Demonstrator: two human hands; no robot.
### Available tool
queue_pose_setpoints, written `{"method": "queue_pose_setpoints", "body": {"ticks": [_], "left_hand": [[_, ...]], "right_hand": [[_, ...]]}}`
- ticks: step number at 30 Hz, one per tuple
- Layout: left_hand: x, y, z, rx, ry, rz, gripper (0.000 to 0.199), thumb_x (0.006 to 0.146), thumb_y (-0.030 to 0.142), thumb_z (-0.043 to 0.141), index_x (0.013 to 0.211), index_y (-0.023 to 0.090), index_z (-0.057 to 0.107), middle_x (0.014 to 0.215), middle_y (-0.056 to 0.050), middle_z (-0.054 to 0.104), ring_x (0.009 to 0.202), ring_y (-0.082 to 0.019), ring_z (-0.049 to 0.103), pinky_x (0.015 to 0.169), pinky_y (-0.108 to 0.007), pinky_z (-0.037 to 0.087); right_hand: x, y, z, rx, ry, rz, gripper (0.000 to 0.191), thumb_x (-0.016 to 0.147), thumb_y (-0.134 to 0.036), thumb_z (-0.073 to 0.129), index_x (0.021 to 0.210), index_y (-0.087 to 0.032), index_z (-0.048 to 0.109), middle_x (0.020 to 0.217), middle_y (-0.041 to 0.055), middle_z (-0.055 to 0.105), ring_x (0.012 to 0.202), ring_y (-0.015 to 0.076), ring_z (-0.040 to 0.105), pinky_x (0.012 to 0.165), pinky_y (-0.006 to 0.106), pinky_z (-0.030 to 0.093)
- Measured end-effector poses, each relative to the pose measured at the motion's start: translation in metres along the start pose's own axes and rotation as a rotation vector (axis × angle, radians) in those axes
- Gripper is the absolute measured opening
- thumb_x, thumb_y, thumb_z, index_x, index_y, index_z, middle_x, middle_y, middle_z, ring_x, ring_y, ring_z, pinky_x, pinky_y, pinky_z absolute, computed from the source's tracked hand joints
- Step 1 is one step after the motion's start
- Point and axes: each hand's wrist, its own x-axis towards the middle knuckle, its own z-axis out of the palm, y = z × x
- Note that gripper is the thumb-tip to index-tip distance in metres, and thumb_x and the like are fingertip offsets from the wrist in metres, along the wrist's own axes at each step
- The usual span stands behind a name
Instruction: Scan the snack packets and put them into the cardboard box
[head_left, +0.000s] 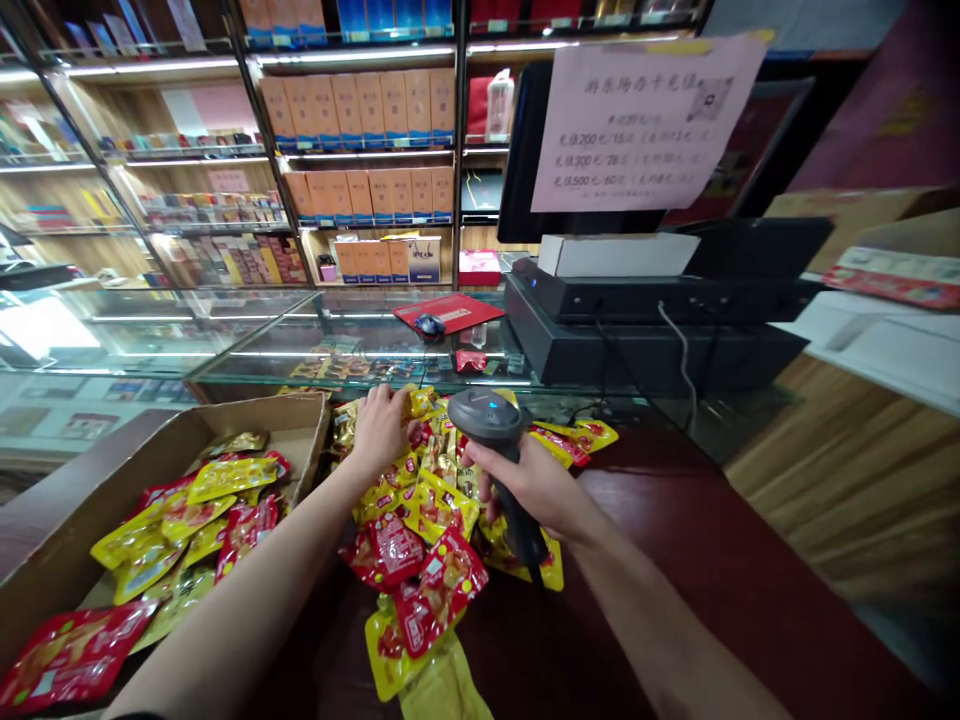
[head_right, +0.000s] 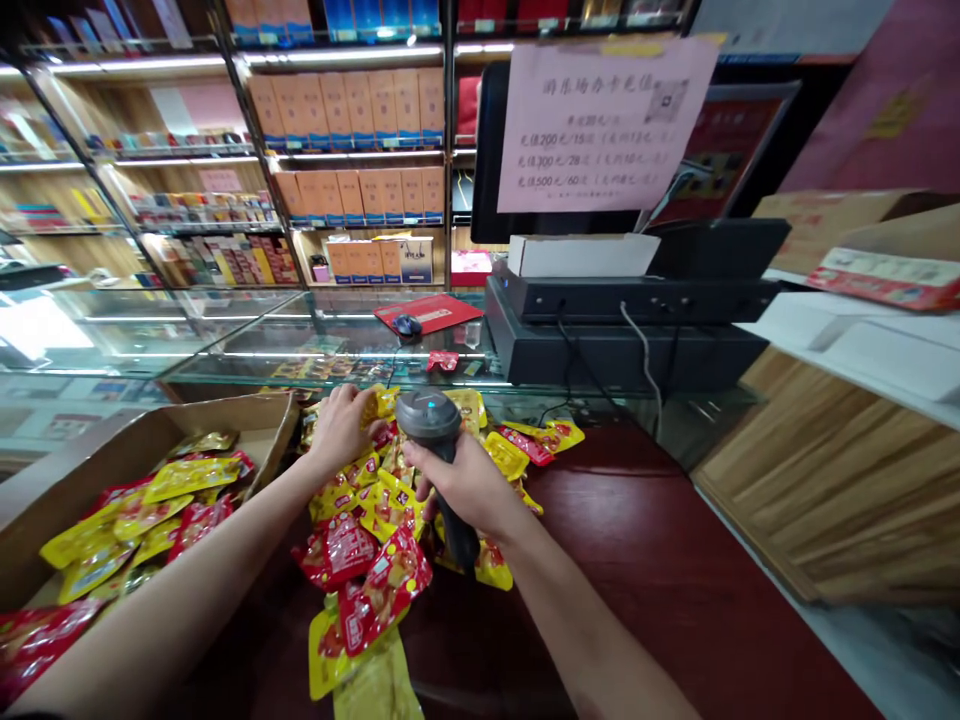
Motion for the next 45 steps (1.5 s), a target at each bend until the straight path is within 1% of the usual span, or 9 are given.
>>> {"method": "queue_pose_setpoints", "body": {"ticks": [3,7,12,14,19,24,28,33,45], "left_hand": [[-0.002,-0.001,0.0,-0.061,-0.044,0.0,0.023,0.082,0.033,0.065,0.101,0.02,0.064,0.1,-0.012,0.064,0.101,-0.03,0.056,0.085,-0.038,0.04],[-0.005,-0.004,-0.003,-0.298,-0.152,-0.031,0.004,0.081,0.023,0.062,0.078,0.021,0.06,0.077,-0.005,0.064,0.075,-0.022,0.058,0.069,-0.03,0.037],[-0.001,-0.015,-0.016,-0.621,-0.022,-0.216,0.022,0.07,0.027,0.069,0.063,0.02,0.049,0.057,0.004,0.051,0.057,-0.013,0.046,0.058,-0.025,0.03],[0.002,-0.02,-0.021,-0.785,-0.029,-0.279,0.031,0.065,0.032,0.074,0.06,0.021,0.046,0.053,0.006,0.048,0.052,-0.011,0.042,0.054,-0.024,0.029],[-0.009,-0.027,-0.034,-1.123,-0.17,-0.366,0.045,0.054,0.038,0.083,0.062,0.021,0.043,0.05,0.008,0.045,0.045,-0.007,0.039,0.048,-0.021,0.027],[-0.032,-0.022,-0.05,-1.309,-0.365,-0.445,0.044,0.051,0.034,0.087,0.069,0.02,0.049,0.057,0.006,0.056,0.05,-0.009,0.051,0.048,-0.02,0.037],[-0.038,-0.02,-0.055,-1.364,-0.511,-0.462,0.044,0.051,0.031,0.087,0.085,0.019,0.062,0.073,0.001,0.068,0.062,-0.013,0.062,0.05,-0.02,0.042],[-0.037,-0.022,-0.051,-1.334,-0.573,-0.462,0.035,0.051,0.029,0.087,0.077,0.018,0.066,0.075,0.0,0.071,0.062,-0.013,0.063,0.05,-0.019,0.043],[-0.037,-0.02,-0.054,-1.325,-0.585,-0.507,0.035,0.05,0.023,0.087,0.081,0.019,0.071,0.077,-0.002,0.073,0.061,-0.014,0.064,0.048,-0.02,0.044]], "right_hand": [[0.002,0.004,0.001,-0.002,0.002,0.003,0.026,0.085,-0.044,0.063,0.085,-0.019,0.057,0.054,-0.0032,0.059,0.039,0.0117,0.058,0.04,0.022,0.045],[0.001,0.005,0.007,0.028,-0.044,0.039,0.029,0.085,-0.046,0.062,0.087,-0.018,0.056,0.054,-0.0036,0.06,0.038,0.0115,0.058,0.039,0.021,0.043],[-0.002,0.004,0.014,0.05,-0.058,0.087,0.029,0.083,-0.047,0.064,0.086,-0.019,0.057,0.052,-0.0035,0.06,0.037,0.0115,0.056,0.038,0.021,0.043],[-0.003,0.004,0.015,0.038,-0.067,0.08,0.029,0.085,-0.047,0.062,0.085,-0.018,0.057,0.051,-0.003,0.059,0.038,0.0118,0.057,0.038,0.021,0.043],[-0.006,0.005,0.019,0.021,-0.092,0.06,0.028,0.086,-0.046,0.061,0.085,-0.019,0.056,0.053,-0.0031,0.059,0.039,0.0121,0.057,0.039,0.021,0.043],[-0.01,0.005,0.027,-0.016,-0.11,0.064,0.028,0.086,-0.045,0.062,0.078,-0.019,0.054,0.052,-0.003,0.059,0.039,0.011,0.056,0.039,0.021,0.044],[-0.01,0.008,0.028,-0.019,-0.112,0.06,0.028,0.085,-0.046,0.063,0.077,-0.02,0.055,0.052,-0.0026,0.059,0.04,0.0113,0.056,0.039,0.021,0.045],[-0.007,0.012,0.027,0.013,-0.139,0.061,0.029,0.086,-0.046,0.063,0.076,-0.02,0.056,0.051,-0.0023,0.058,0.039,0.0121,0.056,0.039,0.023,0.045],[-0.008,0.011,0.03,-0.025,-0.163,0.047,0.032,0.089,-0.046,0.059,0.068,-0.021,0.052,0.05,-0.0003,0.057,0.04,0.0139,0.057,0.042,0.026,0.045]]}}
